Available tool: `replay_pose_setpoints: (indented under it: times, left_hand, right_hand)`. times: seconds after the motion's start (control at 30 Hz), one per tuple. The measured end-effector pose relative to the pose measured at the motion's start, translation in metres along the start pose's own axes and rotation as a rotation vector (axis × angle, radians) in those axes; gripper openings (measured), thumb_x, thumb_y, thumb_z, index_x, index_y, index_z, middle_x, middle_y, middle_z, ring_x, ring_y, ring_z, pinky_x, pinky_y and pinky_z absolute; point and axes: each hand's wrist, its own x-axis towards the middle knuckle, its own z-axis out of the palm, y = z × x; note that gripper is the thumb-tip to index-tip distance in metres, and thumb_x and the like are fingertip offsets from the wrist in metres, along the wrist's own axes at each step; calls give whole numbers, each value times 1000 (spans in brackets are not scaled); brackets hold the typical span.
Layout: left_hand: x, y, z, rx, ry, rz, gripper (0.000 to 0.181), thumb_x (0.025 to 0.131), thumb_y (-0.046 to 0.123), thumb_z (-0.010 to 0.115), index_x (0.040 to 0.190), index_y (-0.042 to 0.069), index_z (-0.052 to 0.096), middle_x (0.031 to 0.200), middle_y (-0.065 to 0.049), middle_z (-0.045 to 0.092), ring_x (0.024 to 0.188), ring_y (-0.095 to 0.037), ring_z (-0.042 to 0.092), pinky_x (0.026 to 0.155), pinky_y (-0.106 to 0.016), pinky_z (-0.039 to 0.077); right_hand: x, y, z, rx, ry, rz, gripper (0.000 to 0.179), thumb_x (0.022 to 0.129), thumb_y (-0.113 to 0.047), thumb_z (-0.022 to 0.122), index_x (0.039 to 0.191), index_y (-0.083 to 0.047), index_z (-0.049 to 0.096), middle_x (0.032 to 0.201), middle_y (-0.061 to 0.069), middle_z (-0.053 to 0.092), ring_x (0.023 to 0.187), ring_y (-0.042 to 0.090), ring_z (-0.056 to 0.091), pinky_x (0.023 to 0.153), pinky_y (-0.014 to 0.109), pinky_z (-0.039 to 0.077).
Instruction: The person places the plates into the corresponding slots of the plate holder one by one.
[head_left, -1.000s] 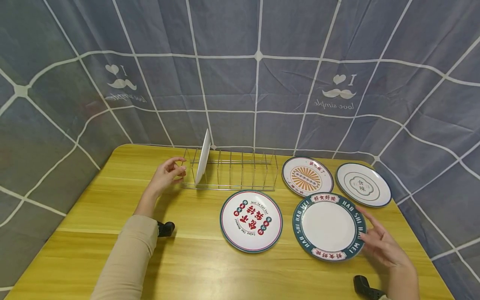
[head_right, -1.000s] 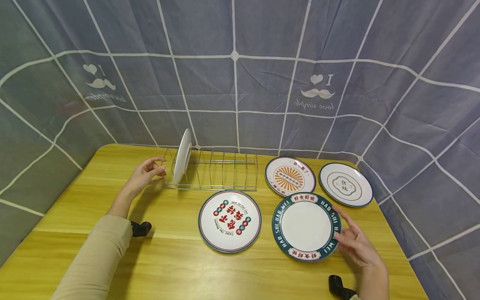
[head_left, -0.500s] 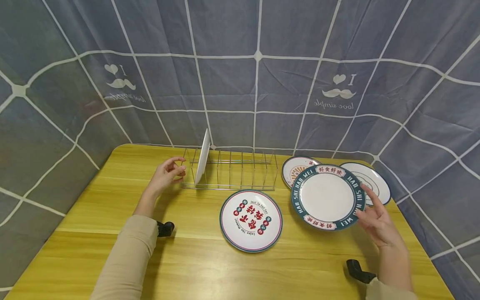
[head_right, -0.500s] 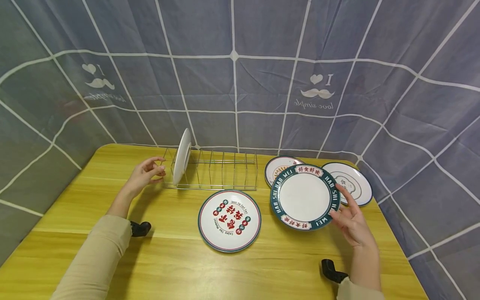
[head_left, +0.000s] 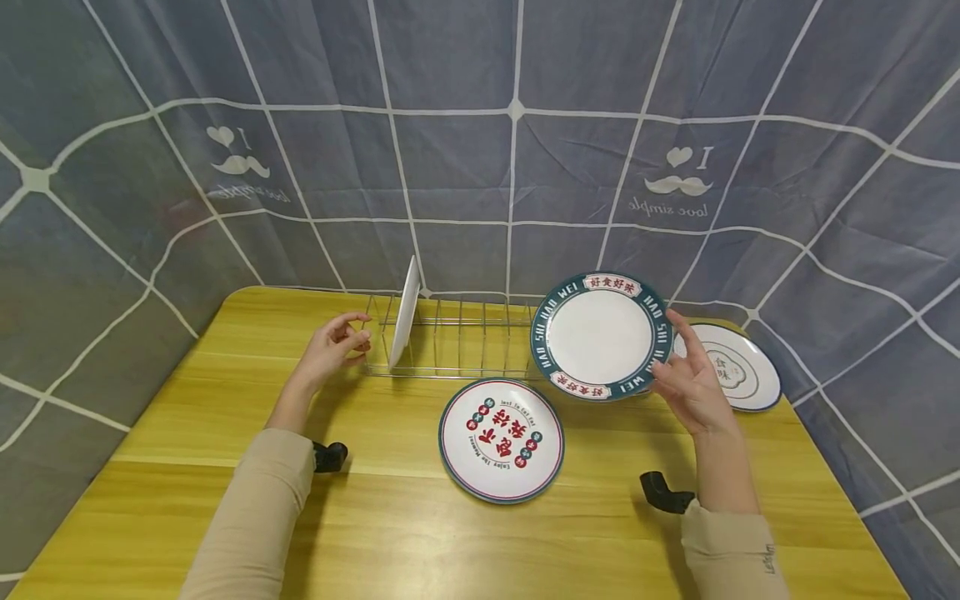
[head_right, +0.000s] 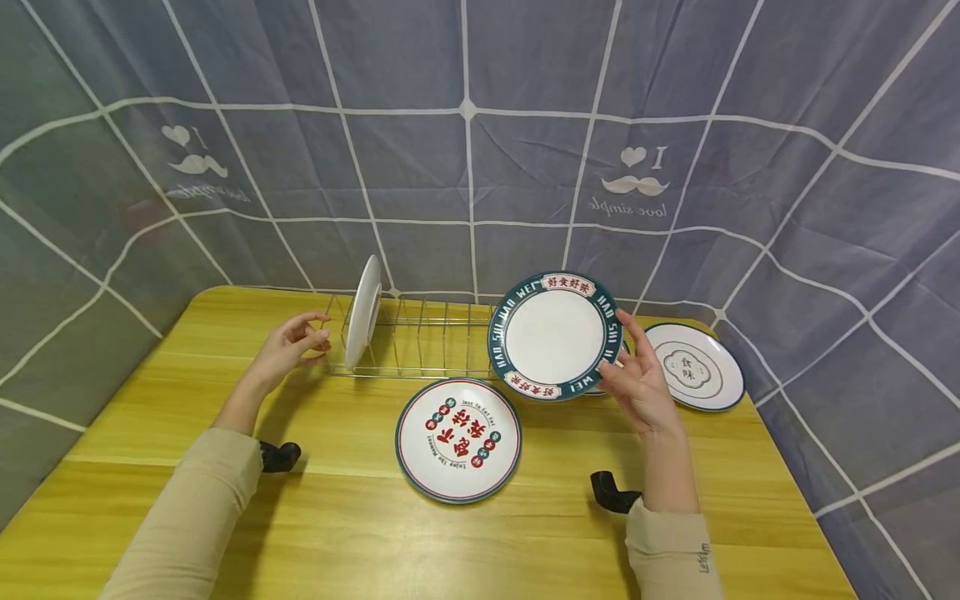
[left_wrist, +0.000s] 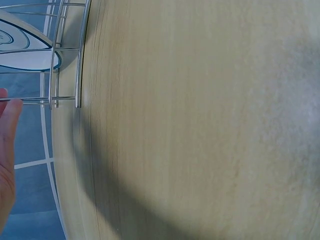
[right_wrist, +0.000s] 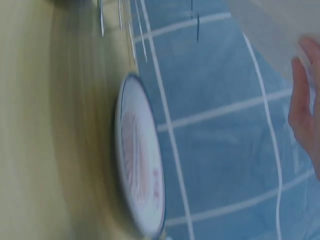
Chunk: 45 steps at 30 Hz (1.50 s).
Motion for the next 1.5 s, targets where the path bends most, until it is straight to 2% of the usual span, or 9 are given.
replay_pose_setpoints:
  times: [0.2,0.4,0.6,0.87,1.0,1.1,1.27,1.37,1.5]
  left_hand:
    - [0,1,-1,3,-5,-4,36,93,18,54,124,3,45,80,3,51,81,-12,59,82,-43,50]
    - [1,1,-1,6,-11,-4,42,93,18,53,128,-1,41,80,3,50,83,-13,60,82,-43,50]
    - [1,2,-1,-3,-13,1,44,93,17,53,129,-4,39,78,3,49,80,-9,60,82,-43,50]
    - [2,-1,0,4,-11,0,41,93,19,54,127,-1,43,79,3,51,84,-15,60,80,-41,51]
    - [2,-2,0,2,-14,1,33,93,20,55,122,7,48,80,3,51,84,-16,60,79,-39,52]
    - [2,-2,0,-2,-16,-1,29,93,19,55,120,11,50,80,3,52,84,-17,60,79,-38,52]
    - [1,-2,1,-10,-13,3,28,92,18,55,119,10,49,79,3,52,83,-17,61,79,-37,52]
    - [0,-2,0,-21,-16,12,28,92,17,55,119,10,50,79,3,52,81,-14,61,77,-37,53]
    - [0,-3,-1,-27,-18,19,26,92,17,56,117,12,51,79,3,52,79,-10,60,75,-36,53]
  right_hand:
    - [28,11,28,-63,19,33,69,85,19,45,140,-20,31,113,11,50,86,17,60,70,28,54]
    - [51,23,61,-123,35,63,69,85,16,51,138,-23,32,111,11,50,84,16,61,71,29,54]
    - [69,37,92,-180,-3,72,71,84,16,51,141,-20,29,116,14,44,86,17,62,72,29,54]
    - [90,60,127,-226,-32,66,72,82,14,55,141,-18,29,111,17,47,85,18,62,73,31,54]
    - [96,65,144,-287,-27,54,73,81,12,59,141,-18,31,109,17,45,88,19,60,74,35,54]
    - [99,67,157,-388,-20,29,73,80,10,63,140,-18,33,109,19,45,88,21,58,75,42,53]
    - [105,76,174,-548,-22,-21,71,78,5,68,138,-16,37,116,22,45,93,31,58,71,47,53]
    - [108,83,181,-566,-37,-39,70,78,6,68,138,-14,38,114,25,47,94,37,58,68,47,54]
    - [112,91,188,-578,-57,-74,70,77,7,68,137,-11,37,108,26,49,90,38,59,66,40,55]
